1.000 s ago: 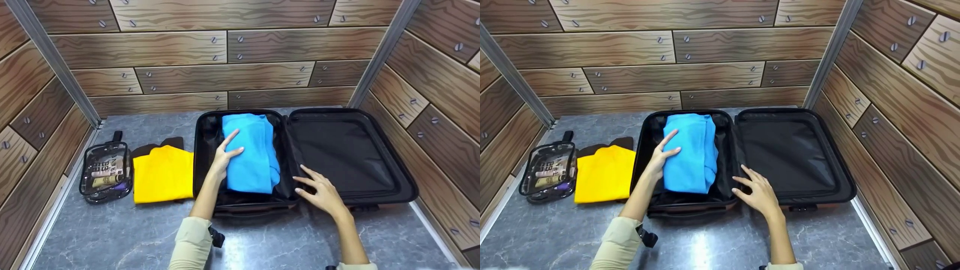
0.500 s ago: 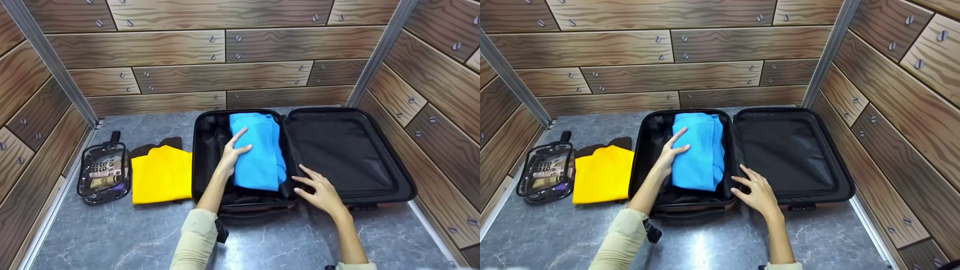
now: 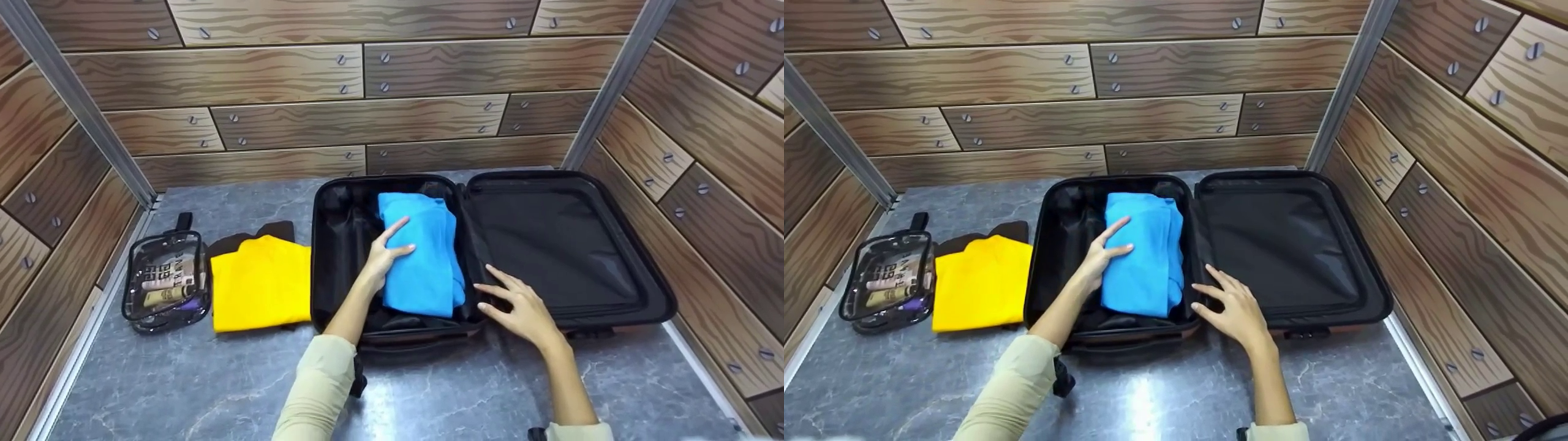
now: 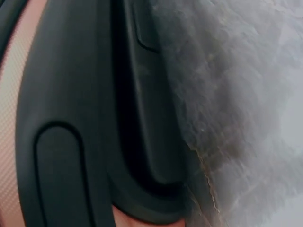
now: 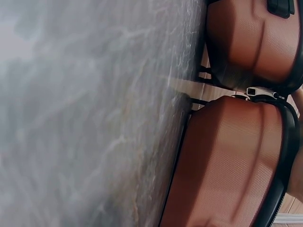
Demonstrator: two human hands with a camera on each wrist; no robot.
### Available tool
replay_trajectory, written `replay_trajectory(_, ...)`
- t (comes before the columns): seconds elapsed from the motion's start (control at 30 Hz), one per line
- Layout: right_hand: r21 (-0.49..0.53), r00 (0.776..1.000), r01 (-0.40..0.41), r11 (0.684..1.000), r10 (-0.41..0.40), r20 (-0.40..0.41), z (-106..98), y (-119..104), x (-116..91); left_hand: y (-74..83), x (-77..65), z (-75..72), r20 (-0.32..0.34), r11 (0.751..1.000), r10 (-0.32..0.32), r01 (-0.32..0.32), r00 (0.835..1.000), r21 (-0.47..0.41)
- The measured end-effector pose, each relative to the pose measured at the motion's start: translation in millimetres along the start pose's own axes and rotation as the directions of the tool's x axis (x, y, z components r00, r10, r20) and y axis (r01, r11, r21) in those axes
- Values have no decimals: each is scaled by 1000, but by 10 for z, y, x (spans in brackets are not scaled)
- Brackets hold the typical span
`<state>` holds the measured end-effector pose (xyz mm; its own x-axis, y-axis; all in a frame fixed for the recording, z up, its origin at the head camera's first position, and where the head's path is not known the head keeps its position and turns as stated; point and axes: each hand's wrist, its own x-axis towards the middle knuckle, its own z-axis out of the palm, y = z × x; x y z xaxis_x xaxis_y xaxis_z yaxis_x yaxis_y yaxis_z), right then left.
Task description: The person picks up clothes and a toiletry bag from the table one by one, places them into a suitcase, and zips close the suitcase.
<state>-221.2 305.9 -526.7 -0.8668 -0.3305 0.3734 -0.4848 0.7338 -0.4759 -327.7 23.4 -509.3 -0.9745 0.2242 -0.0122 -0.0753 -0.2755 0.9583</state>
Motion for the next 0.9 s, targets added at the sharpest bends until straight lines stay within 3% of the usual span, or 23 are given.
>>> replay_trajectory(0.4,-2,1000,1,1000,-1,2,0,-10,6,-145,11,-6,-36,999,-42,42,998,-6)
replay_trajectory(0.9,3,1000,0,1000,0,3,-6,7,2,-298,57,-40,-87,989,-141,137,986,-51)
